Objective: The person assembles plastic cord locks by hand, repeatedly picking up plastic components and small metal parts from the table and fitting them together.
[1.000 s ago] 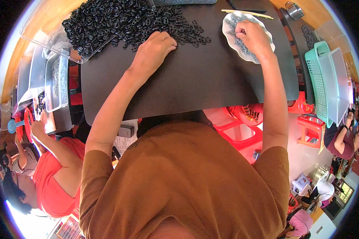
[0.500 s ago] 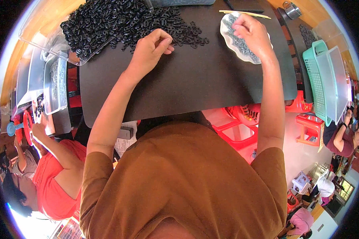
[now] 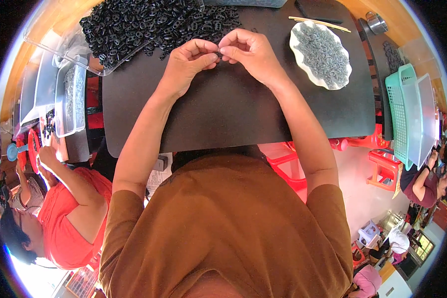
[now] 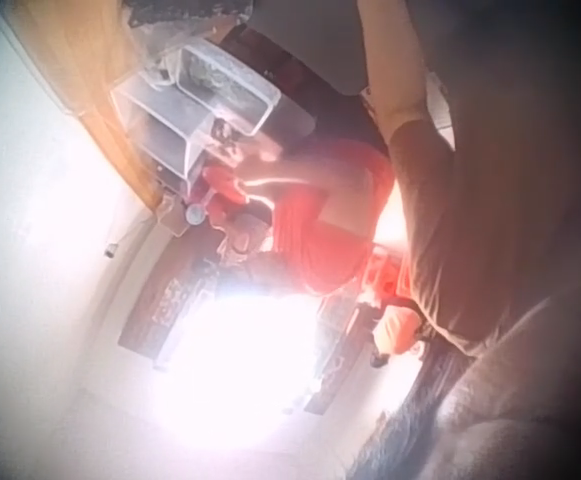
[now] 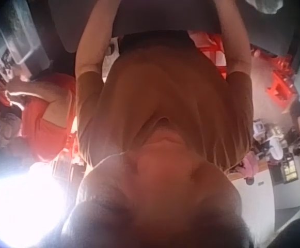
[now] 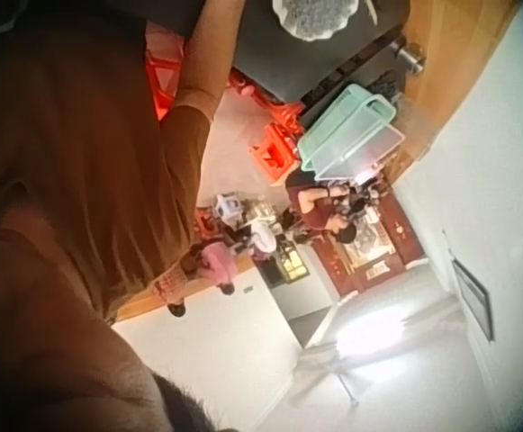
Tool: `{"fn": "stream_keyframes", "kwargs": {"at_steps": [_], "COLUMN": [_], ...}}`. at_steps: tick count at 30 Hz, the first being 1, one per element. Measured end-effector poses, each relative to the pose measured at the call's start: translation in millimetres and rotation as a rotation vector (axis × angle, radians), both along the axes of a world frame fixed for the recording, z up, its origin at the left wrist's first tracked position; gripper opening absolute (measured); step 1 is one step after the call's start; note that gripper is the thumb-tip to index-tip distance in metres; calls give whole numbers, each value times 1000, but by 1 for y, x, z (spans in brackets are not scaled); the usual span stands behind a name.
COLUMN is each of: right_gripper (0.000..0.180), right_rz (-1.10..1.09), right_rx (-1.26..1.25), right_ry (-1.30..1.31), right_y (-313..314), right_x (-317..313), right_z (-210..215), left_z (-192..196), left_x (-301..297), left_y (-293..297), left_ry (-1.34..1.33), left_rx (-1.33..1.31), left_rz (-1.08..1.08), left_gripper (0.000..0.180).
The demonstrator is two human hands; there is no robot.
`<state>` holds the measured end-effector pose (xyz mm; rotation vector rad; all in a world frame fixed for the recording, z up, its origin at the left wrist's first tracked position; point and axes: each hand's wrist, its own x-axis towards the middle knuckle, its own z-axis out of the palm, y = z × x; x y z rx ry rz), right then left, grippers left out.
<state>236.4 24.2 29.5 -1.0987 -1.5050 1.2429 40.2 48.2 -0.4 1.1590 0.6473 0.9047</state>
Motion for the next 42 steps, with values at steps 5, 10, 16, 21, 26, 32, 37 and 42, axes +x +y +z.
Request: {"fn": "stream_keyframes", "kwargs": {"at_steps": [5, 10, 16, 21, 26, 32, 37, 42], "right_gripper": [10, 11, 8, 7, 10, 11, 11, 11], "right_rz": [-27, -61, -51, -7, -70, -66, -90, -94], "right_rx": [-23, -23, 51, -40, -142, -150, -199, -210], "right_ry": [-49, 9, -26, 9, 187, 172, 203, 285], "right_y": [-4, -5, -6, -8, -6, -7, -6, -6], "right_x": [-1, 0, 1, -5, 0, -1, -1, -3], "right_z": [-2, 1, 1, -3, -12, -15, -18, -18], "left_z": [1, 1, 0, -4, 12, 16, 13, 11], "left_x": [0, 2, 5, 6, 9, 1, 1, 5], "left_y": [0, -1, -3, -4, -14, -12, -12, -10], "left_ry": [-17, -72, -90, 120, 260, 420, 462, 463], "left_rx": [-8, -44, 16, 133, 464, 811, 945, 803], "left_rz": [29, 39, 91, 155, 251, 269, 310, 320], "left_gripper": [15, 15, 18, 12, 14, 20, 16, 13]}}
